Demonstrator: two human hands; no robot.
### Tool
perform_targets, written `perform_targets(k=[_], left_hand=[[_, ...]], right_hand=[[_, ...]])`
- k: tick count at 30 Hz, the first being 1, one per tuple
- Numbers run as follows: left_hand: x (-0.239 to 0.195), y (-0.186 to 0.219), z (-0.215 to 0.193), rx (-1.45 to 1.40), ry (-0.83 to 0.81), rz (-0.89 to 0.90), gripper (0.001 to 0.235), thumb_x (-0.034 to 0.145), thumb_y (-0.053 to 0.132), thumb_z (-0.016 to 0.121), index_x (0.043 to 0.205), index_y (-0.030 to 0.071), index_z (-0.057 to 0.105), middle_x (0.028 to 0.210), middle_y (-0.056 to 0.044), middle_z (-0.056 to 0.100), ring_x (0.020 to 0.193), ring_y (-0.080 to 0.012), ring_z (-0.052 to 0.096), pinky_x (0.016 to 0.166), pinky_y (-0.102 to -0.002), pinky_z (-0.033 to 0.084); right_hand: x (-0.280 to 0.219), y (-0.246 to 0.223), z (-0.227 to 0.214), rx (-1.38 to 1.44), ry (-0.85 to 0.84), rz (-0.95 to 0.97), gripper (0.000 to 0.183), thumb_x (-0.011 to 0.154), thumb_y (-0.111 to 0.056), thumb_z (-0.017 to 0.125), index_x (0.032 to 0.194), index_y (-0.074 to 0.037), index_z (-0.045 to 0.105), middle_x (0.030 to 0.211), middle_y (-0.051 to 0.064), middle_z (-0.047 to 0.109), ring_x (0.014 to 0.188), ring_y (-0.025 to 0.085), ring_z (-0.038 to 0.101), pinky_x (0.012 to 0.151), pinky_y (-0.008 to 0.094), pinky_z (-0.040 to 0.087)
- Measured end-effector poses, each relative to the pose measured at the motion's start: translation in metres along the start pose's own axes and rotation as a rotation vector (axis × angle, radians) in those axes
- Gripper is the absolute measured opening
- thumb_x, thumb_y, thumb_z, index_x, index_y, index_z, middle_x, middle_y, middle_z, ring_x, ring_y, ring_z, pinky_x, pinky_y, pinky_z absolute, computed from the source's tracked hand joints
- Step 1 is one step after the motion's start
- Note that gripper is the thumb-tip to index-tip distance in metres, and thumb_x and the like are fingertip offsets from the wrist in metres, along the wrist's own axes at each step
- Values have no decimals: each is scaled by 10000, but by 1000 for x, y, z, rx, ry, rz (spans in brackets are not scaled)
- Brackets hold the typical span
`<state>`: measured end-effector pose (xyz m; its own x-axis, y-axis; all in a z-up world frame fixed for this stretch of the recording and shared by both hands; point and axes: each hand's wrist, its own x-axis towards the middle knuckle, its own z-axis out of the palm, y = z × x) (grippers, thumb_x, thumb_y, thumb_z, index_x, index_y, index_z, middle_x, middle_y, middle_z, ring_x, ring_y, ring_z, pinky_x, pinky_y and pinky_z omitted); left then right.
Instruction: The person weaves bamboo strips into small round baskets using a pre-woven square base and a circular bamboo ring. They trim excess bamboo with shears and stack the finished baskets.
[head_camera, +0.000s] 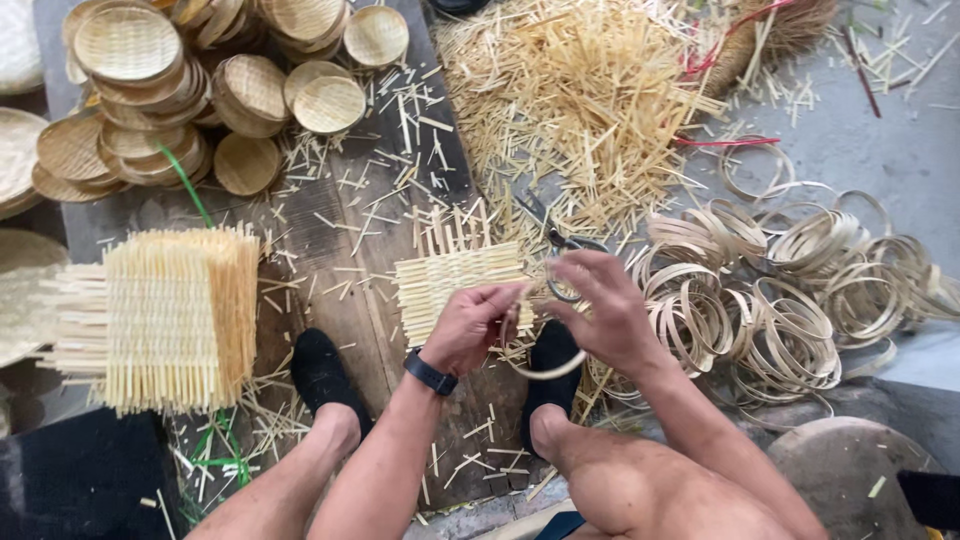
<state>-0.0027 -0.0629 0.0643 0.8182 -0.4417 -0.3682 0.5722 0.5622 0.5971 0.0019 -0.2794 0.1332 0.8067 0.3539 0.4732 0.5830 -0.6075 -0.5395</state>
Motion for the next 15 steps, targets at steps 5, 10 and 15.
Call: perform_targets(k=[5,10,15], left_hand=[[-9,19,7,107,99,-128,362,997,351,605,1233,92,695,668,34,544,539,-80,485,488,-255,423],[-4,24,16,246,253,-354,669,943,793,364,708,187,524,570,70,433,442,-68,331,384,-241,228],[-5,6,19,138,340,-304,721,855,871,359,618,195,440,517,86,319,407,-76,280,374,-272,169]], right_hand=[[21,-15,8,108,-189,-58,255,846,-79,839,1085,-84,751,981,57,677,864,213,685,697,348,566],[23,-26,26,32,-234,-243,321,759,-41,781,1079,-48,756,934,58,647,857,223,664,667,351,550],[16,-27,43,-71,-168,-170,323,729,-30,780,1051,-45,769,750,50,522,686,204,580,545,348,480]])
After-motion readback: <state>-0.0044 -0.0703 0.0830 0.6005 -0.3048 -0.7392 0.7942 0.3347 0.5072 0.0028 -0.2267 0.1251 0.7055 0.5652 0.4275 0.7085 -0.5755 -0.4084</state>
